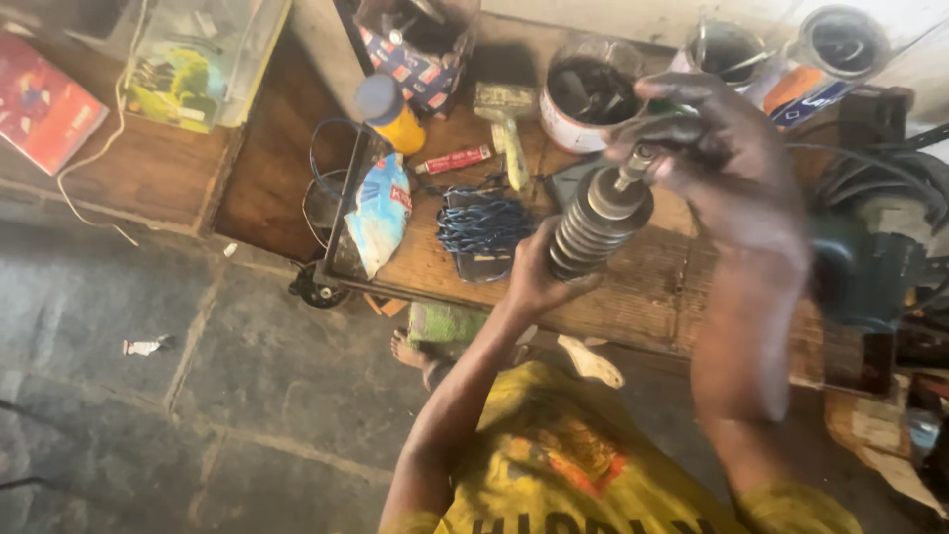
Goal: The person assembles a vehicle suspension spring by hand, inserting a metal rod into the spring and repeatedly compressing and releasing it. They then attach a cylindrical metal cap to the top of the spring and continue to compress the assembly.
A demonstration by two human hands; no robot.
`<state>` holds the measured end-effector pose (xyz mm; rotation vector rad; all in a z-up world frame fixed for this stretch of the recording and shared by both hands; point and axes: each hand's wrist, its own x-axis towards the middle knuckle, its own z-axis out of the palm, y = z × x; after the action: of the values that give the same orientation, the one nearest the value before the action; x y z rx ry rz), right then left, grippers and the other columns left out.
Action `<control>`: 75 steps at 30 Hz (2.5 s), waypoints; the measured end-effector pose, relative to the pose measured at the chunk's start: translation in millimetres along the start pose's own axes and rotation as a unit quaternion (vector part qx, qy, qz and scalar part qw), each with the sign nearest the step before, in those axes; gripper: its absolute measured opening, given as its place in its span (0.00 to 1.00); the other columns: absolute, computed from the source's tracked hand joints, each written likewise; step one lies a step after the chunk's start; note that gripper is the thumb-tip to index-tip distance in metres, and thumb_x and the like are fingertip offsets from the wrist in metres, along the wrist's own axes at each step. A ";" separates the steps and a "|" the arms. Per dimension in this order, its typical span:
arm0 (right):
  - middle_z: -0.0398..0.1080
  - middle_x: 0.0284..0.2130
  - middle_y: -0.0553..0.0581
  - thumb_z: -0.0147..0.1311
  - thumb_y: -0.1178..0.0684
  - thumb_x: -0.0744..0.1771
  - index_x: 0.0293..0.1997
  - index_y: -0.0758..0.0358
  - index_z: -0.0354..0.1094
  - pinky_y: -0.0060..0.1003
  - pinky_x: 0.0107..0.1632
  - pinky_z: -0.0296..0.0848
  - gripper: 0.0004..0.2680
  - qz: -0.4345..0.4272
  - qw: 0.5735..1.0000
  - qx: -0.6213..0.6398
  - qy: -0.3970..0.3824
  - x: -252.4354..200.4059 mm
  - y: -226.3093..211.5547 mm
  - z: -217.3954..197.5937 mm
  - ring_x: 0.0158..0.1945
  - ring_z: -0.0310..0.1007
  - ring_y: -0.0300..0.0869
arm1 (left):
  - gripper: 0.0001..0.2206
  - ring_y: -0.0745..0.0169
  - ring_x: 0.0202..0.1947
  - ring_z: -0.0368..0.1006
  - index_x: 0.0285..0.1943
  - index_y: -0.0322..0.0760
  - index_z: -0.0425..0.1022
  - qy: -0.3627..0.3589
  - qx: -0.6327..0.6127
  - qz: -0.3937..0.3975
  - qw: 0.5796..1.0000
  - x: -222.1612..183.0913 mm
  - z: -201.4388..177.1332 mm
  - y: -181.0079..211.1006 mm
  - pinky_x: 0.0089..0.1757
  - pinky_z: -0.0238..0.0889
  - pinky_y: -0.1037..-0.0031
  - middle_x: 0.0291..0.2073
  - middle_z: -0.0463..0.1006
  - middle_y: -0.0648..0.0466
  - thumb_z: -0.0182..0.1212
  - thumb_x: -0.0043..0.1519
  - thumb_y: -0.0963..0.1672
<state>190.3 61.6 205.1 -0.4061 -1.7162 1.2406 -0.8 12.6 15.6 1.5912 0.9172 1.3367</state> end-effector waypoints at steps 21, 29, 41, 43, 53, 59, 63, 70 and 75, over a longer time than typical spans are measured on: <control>0.71 0.58 0.54 0.71 0.57 0.62 0.71 0.57 0.61 0.45 0.66 0.76 0.29 -0.027 0.996 0.080 -0.029 16.6 17.2 10.7 0.61 0.71 0.43 | 0.37 0.54 0.51 0.82 0.65 0.25 0.68 0.030 0.006 0.032 0.999 -6.2 2.8 -6.7 0.53 0.77 0.65 0.52 0.82 0.42 0.77 0.48 0.49; 0.72 0.46 0.58 0.69 0.58 0.65 0.66 0.61 0.61 0.52 0.66 0.73 0.23 0.025 0.997 0.069 -0.030 5.9 14.7 13.8 0.58 0.71 0.49 | 0.36 0.53 0.51 0.83 0.64 0.27 0.69 0.028 0.019 0.059 0.998 -7.8 2.2 2.0 0.53 0.77 0.64 0.51 0.82 0.41 0.78 0.48 0.48; 0.72 0.55 0.72 0.55 0.60 0.71 0.71 0.62 0.58 0.43 0.51 0.84 0.18 0.028 0.996 0.078 -0.041 -17.4 44.1 -5.5 0.54 0.80 0.51 | 0.35 0.52 0.48 0.84 0.63 0.27 0.70 -0.003 0.033 0.043 0.999 -11.4 4.9 5.6 0.52 0.79 0.65 0.48 0.83 0.42 0.76 0.49 0.49; 0.69 0.60 0.70 0.52 0.58 0.72 0.71 0.60 0.57 0.49 0.64 0.80 0.18 0.021 0.975 0.195 -0.101 -20.3 43.5 -10.1 0.62 0.76 0.50 | 0.35 0.52 0.48 0.84 0.62 0.27 0.70 -0.006 0.054 0.047 0.997 -12.3 5.9 6.5 0.51 0.78 0.65 0.48 0.83 0.42 0.77 0.48 0.49; 0.66 0.46 0.50 0.67 0.52 0.64 0.68 0.53 0.61 0.46 0.61 0.72 0.24 -0.105 0.990 0.064 -0.071 -12.9 24.5 17.0 0.50 0.69 0.41 | 0.33 0.51 0.46 0.83 0.61 0.26 0.70 -0.010 0.040 0.022 0.999 -13.8 7.7 2.9 0.50 0.80 0.65 0.47 0.82 0.42 0.76 0.49 0.48; 0.74 0.53 0.60 0.58 0.50 0.68 0.58 0.58 0.69 0.50 0.63 0.76 0.13 0.000 0.996 0.064 -0.061 -17.7 16.3 3.4 0.57 0.76 0.48 | 0.34 0.52 0.50 0.83 0.64 0.26 0.68 -0.005 0.024 0.016 1.000 -10.4 4.2 10.2 0.53 0.78 0.65 0.50 0.82 0.41 0.75 0.49 0.47; 0.64 0.44 0.63 0.71 0.62 0.62 0.55 0.66 0.67 0.48 0.49 0.74 0.19 0.033 0.995 -0.008 0.094 -22.0 24.6 14.5 0.46 0.68 0.49 | 0.36 0.52 0.51 0.82 0.65 0.24 0.66 0.007 0.022 0.015 1.000 -10.2 4.1 13.9 0.54 0.77 0.65 0.51 0.81 0.40 0.75 0.49 0.47; 0.71 0.57 0.55 0.53 0.56 0.67 0.61 0.54 0.62 0.39 0.65 0.79 0.15 0.031 0.999 0.023 0.024 -8.4 10.8 11.3 0.60 0.76 0.45 | 0.34 0.54 0.48 0.84 0.65 0.24 0.67 0.025 0.004 -0.009 1.000 -0.8 4.1 12.2 0.53 0.79 0.67 0.48 0.83 0.42 0.74 0.52 0.48; 0.67 0.40 0.58 0.68 0.65 0.60 0.59 0.61 0.64 0.39 0.46 0.75 0.23 0.062 0.980 -0.114 0.154 -5.4 20.6 29.3 0.45 0.71 0.47 | 0.34 0.53 0.47 0.84 0.64 0.24 0.68 0.036 -0.006 0.031 0.999 -3.0 1.9 8.4 0.51 0.78 0.65 0.47 0.84 0.41 0.74 0.50 0.47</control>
<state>163.5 50.4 183.5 -0.8099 -1.5852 1.0086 0.7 6.3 22.1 1.5816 0.9072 1.4485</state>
